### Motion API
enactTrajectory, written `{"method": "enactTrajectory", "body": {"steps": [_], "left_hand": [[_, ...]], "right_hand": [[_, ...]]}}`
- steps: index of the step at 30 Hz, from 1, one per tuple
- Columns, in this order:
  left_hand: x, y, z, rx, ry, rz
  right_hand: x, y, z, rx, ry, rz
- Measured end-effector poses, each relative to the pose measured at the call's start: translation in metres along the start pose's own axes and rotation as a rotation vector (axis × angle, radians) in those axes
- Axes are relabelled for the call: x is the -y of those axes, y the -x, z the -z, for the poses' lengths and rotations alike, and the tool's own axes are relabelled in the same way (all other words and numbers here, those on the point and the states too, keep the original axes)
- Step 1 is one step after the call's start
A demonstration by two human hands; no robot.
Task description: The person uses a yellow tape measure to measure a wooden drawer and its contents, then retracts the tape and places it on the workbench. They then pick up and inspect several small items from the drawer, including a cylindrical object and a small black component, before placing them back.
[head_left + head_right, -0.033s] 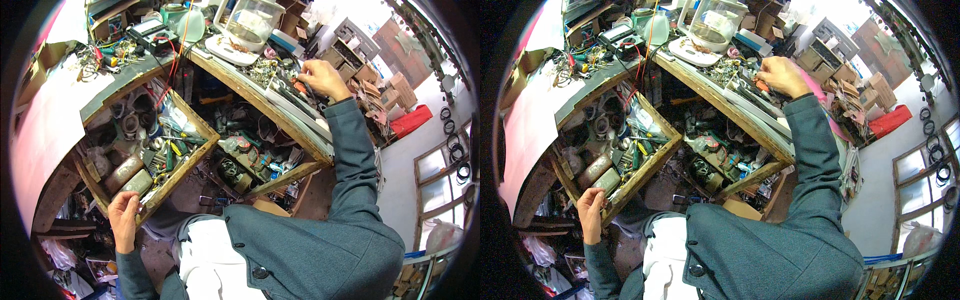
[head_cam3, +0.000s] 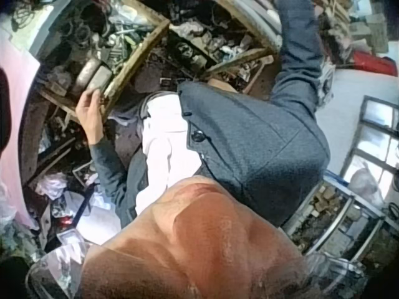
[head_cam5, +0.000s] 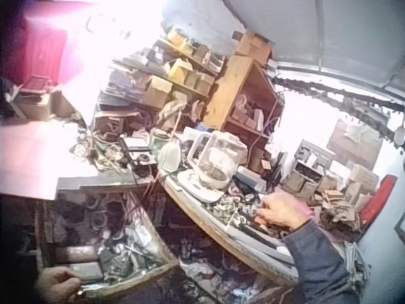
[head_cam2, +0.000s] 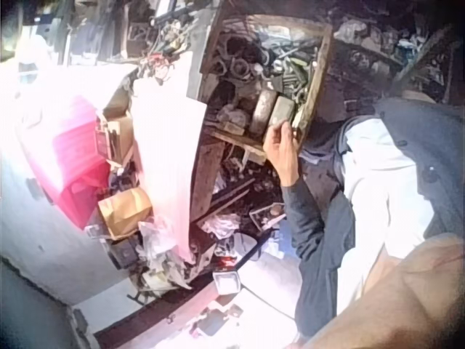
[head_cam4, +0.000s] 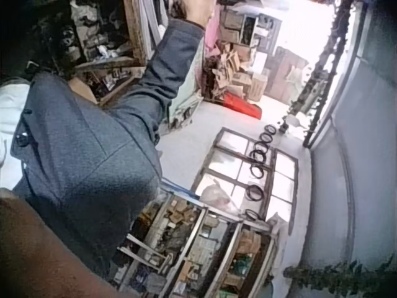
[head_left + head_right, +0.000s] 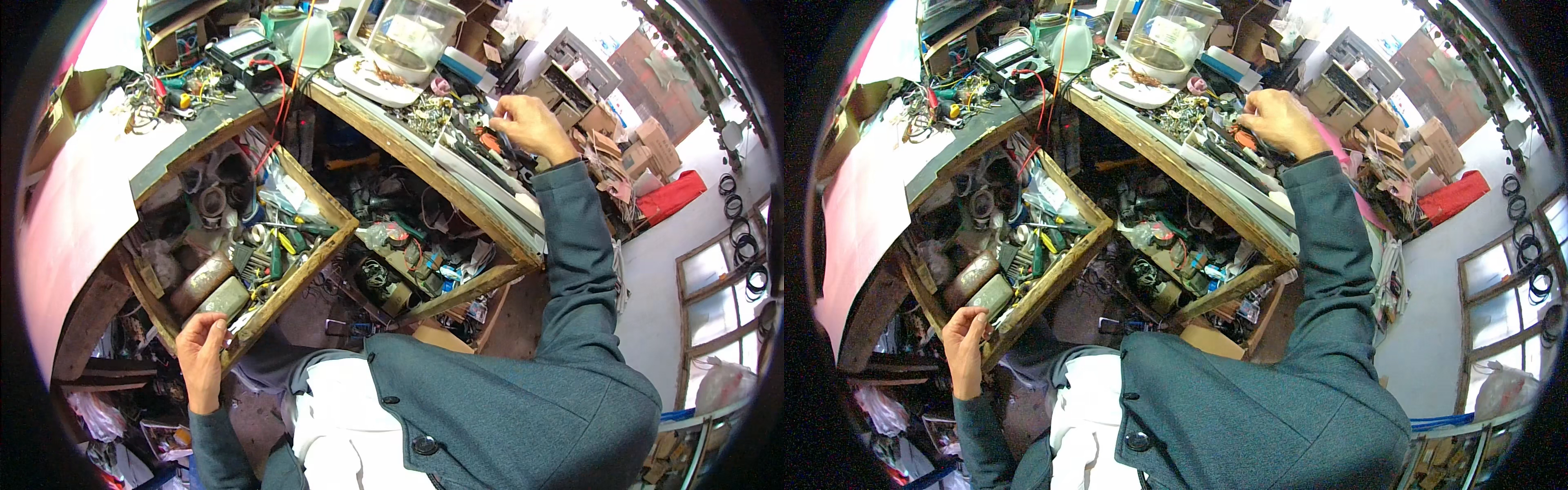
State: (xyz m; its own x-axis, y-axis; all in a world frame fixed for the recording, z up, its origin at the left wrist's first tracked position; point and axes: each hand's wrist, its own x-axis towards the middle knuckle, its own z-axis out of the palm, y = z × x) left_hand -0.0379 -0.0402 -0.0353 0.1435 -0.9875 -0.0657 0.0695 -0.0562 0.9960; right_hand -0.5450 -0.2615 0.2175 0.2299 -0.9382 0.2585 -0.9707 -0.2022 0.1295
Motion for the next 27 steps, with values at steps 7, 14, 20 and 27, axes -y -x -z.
{"method": "enactTrajectory", "body": {"steps": [7,14,20,27], "left_hand": [[-0.002,0.000,-0.001,-0.004,-0.050,0.009],[-0.004,0.000,-0.003,0.000,-0.071,0.023],[-0.003,0.000,-0.002,0.005,-0.057,0.012],[0.000,-0.001,0.000,0.005,-0.046,0.018]], "right_hand": [[-0.002,0.008,0.020,0.068,-0.005,-0.110],[-0.004,0.005,0.007,0.133,-0.001,-0.085],[0.003,0.000,-0.004,0.172,0.014,-0.050],[-0.006,0.004,-0.018,0.190,0.008,-0.021]]}}
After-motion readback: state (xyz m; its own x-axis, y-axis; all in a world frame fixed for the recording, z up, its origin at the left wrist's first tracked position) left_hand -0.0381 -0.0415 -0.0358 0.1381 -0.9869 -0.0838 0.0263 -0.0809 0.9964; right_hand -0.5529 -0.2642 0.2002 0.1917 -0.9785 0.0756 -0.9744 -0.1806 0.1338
